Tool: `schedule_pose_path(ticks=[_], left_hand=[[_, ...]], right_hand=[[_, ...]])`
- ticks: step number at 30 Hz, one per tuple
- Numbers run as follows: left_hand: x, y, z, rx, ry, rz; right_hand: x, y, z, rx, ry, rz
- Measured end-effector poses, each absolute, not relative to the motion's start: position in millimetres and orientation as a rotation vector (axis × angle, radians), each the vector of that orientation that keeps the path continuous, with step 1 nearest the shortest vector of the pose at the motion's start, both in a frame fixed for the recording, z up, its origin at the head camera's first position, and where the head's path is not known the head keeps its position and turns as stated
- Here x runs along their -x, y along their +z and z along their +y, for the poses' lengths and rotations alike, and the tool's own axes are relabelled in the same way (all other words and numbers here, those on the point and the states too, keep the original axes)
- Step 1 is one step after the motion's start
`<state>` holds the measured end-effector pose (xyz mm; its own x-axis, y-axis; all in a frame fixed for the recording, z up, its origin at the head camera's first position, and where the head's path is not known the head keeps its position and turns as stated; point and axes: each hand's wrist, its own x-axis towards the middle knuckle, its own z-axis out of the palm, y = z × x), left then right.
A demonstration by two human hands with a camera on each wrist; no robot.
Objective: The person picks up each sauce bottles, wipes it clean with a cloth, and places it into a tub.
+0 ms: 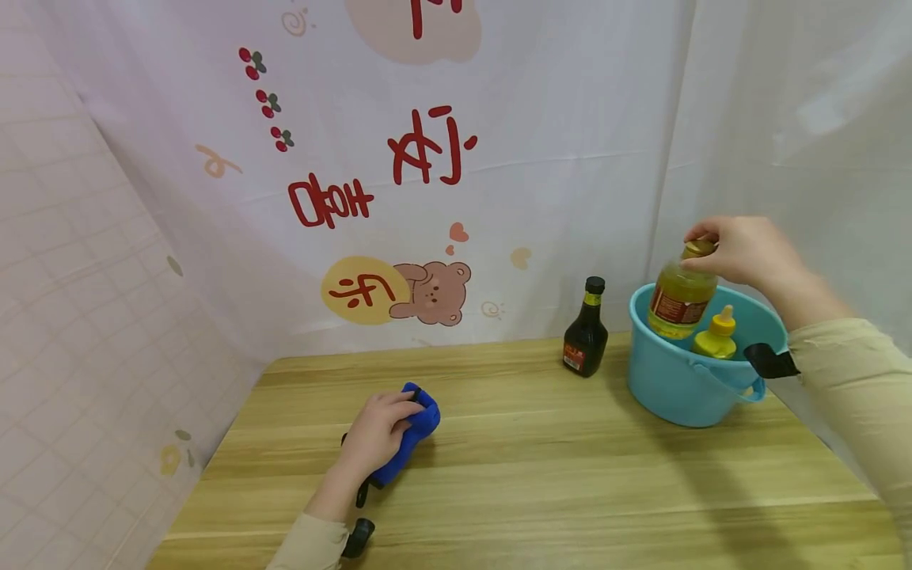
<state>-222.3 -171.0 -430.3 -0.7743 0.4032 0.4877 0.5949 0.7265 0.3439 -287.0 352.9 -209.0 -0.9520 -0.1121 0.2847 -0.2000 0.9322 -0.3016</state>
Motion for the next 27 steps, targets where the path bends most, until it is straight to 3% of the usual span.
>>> schedule_pose_path(ticks=[13, 27], left_hand=[[218, -437, -184, 0.794, -0.644, -2.558], [217, -442, -189, 0.811, -0.62, -2.55]], right_hand=[[311, -259, 352, -0.226, 0.469, -2.932], [319, -287, 347, -0.239, 0.405, -3.027]])
